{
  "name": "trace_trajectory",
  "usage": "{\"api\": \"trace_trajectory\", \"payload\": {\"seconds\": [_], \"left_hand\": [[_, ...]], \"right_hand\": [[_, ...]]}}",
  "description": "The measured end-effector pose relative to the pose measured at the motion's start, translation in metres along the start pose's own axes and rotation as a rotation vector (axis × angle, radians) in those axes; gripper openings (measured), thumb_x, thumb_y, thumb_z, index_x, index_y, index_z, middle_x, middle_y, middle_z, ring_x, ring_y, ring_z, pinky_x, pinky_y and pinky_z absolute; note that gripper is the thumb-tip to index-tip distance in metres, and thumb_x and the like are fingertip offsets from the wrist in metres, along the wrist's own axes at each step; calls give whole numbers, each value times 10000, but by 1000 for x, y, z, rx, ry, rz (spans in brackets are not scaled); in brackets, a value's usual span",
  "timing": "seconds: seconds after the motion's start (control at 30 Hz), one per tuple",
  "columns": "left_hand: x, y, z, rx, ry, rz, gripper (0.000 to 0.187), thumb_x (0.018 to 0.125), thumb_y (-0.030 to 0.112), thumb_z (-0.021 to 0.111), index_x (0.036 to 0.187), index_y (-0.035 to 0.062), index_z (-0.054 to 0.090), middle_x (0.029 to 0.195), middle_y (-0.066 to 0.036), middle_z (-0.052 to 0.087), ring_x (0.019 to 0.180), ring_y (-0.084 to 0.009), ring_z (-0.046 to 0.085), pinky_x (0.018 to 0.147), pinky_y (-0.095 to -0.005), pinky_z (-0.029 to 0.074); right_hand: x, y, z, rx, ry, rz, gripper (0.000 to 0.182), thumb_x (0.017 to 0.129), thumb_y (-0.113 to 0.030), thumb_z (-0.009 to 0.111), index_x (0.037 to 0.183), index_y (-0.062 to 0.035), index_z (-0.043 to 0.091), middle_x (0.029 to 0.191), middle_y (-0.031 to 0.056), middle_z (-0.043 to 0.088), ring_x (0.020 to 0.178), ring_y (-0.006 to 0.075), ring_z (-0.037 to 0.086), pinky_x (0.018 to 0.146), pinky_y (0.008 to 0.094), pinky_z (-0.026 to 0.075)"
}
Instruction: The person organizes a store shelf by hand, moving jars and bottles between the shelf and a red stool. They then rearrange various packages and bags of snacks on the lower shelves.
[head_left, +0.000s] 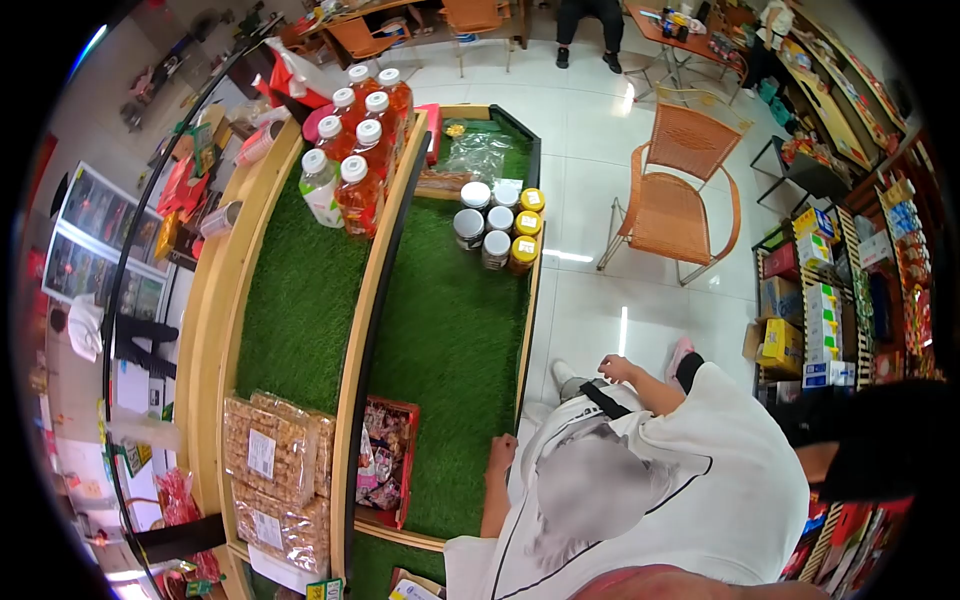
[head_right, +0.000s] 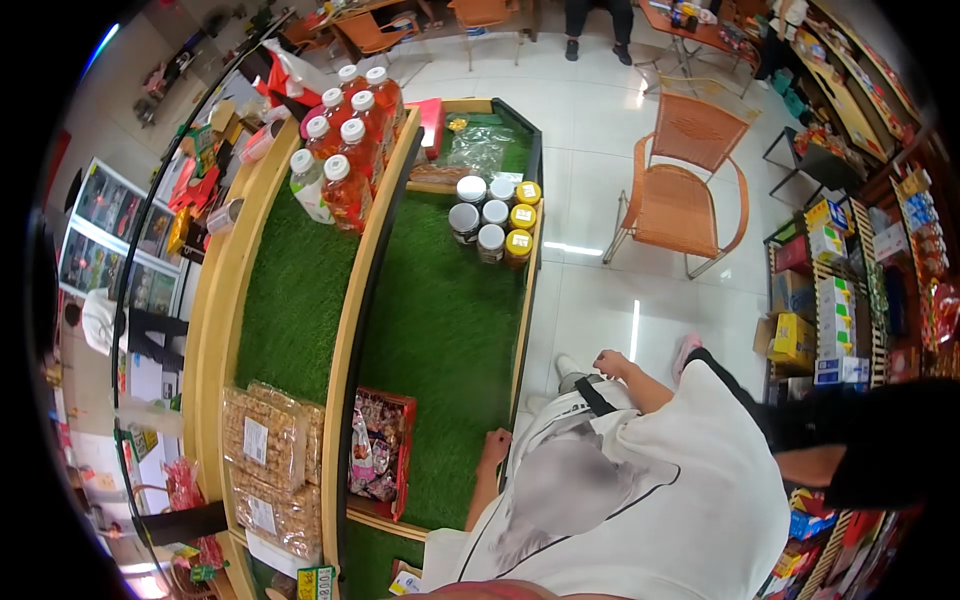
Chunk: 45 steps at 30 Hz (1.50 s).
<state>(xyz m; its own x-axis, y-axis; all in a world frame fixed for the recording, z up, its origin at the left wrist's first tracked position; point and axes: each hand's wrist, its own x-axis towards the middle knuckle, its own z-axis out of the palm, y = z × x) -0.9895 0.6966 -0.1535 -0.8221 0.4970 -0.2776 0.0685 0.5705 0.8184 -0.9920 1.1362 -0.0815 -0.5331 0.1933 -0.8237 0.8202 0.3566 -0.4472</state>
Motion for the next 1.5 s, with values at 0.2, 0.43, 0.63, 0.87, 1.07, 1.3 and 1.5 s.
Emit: {"api": "trace_trajectory", "payload": {"seconds": [0.2, 0.43, 0.63, 0.87, 1.07, 1.3, 1.5], "left_hand": [[-27, 18, 1, -273, 175, -382, 163, 905, 171, 632, 921, 11, 660, 849, -119, 651, 894, -236, 620, 763, -349, 494], [-49, 13, 22, -60, 219, -106, 90, 892, 196, 591, 874, 108, 593, 905, -155, 595, 919, -360, 568, 797, -435, 475], [-84, 27, 41, 19, 291, -511, 145, 892, 266, 593, 909, 128, 633, 901, -127, 648, 889, -348, 625, 746, -461, 497], [-144, 32, 87, -206, 242, -735, 225, 867, 323, 566, 944, 129, 649, 994, -155, 692, 891, -394, 658, 754, -476, 533], [-153, 79, 100, -619, 238, -953, 183, 817, 281, 613, 889, 117, 650, 846, -24, 709, 656, -230, 680, 652, -465, 547], [-106, 195, 144, -244, 229, -1011, 194, 842, 274, 597, 906, 100, 656, 881, -108, 711, 764, -323, 682, 702, -469, 539], [-56, 215, 201, -204, 737, -1116, 259, 879, 306, 581, 905, 54, 638, 875, -181, 695, 849, -397, 655, 758, -472, 524]], "right_hand": [[26, -25, 10, -54, -21, -94, 419, 839, -293, 617, 1156, -20, 605, 921, 141, 689, 677, 240, 679, 560, 366, 574], [69, -41, 30, -83, -107, -235, 268, 872, -225, 602, 1063, -40, 638, 811, 131, 682, 620, 220, 653, 505, 351, 524], [60, -74, 20, -85, -198, -121, 423, 873, -260, 607, 1224, -32, 549, 948, 183, 689, 726, 275, 683, 594, 399, 570], [76, -97, 0, -64, -232, -108, 424, 896, -284, 549, 1244, -47, 512, 998, 176, 666, 767, 319, 684, 645, 448, 562], [109, -99, -34, 17, -259, -118, 451, 881, -320, 558, 1251, -69, 497, 1031, 171, 651, 789, 321, 679, 646, 431, 555], [154, -88, -112, 86, -318, -34, 484, 883, -317, 560, 1288, -68, 470, 1053, 184, 648, 806, 335, 679, 659, 439, 572], [206, -94, -166, -95, -367, -12, 432, 888, -302, 563, 1239, -56, 510, 1012, 192, 660, 759, 346, 680, 645, 456, 566]]}}
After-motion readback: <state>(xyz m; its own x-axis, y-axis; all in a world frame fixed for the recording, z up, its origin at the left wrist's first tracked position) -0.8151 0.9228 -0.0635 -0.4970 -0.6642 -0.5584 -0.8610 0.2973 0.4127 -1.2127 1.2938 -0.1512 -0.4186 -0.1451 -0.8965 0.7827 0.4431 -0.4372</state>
